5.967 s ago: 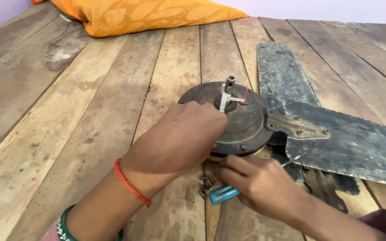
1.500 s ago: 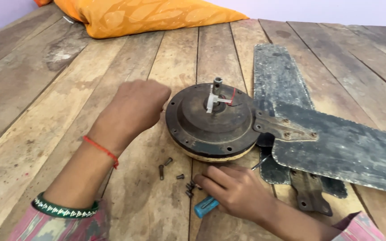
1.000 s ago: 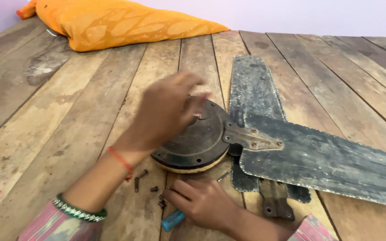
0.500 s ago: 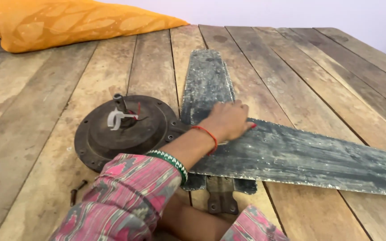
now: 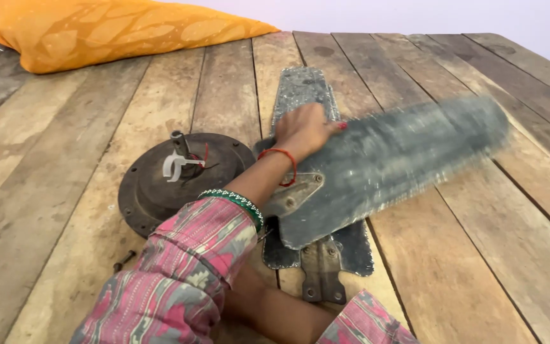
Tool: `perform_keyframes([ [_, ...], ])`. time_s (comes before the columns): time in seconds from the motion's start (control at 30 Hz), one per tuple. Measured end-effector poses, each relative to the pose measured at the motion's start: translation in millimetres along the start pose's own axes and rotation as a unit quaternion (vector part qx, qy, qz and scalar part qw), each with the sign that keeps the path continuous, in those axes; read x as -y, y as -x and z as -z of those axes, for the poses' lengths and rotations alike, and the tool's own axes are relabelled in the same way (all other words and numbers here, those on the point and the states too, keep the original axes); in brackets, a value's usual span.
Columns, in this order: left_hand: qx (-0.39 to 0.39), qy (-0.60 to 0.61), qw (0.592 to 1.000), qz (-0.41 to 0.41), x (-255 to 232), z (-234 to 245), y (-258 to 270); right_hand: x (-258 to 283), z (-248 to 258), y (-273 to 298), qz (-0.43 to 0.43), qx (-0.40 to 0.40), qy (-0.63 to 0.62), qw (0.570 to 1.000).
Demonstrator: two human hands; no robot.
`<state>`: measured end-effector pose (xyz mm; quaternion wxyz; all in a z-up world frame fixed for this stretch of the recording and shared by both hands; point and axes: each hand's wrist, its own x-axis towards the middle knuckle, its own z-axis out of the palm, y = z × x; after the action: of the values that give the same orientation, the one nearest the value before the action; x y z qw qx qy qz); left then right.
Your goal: The person attaches ceiling fan blades to the motor housing using a screwdriver and screws. They align each blade, insert screws, and tighten them to secure the blades in place.
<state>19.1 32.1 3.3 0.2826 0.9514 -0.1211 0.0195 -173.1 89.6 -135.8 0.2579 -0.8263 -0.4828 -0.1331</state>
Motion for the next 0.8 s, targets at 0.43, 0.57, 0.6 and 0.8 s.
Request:
perform_keyframes([
  [0.43, -0.123, 0.313, 0.908, 0.25, 45.1, -12.9, -4.8, 12.8, -4.2, -7.7, 0.008, 0.0, -0.021, 1.0],
  [0.57, -0.132, 0.276, 0.924, 0.227, 50.8, -24.3, 4.9, 7.9, -0.2, -7.6, 0.005, -0.003, -0.017, 1.0],
  [0.6, -0.126, 0.273, 0.928, 0.222, 51.2, -30.4, 5.8, 7.6, -0.7, -5.9, 0.004, 0.0, -0.017, 1.0],
  [0.8, -0.084, 0.27, 0.93, 0.235, 48.3, -57.4, 6.7, 3.4, -0.8, -6.5, -0.002, 0.0, -0.014, 1.0],
])
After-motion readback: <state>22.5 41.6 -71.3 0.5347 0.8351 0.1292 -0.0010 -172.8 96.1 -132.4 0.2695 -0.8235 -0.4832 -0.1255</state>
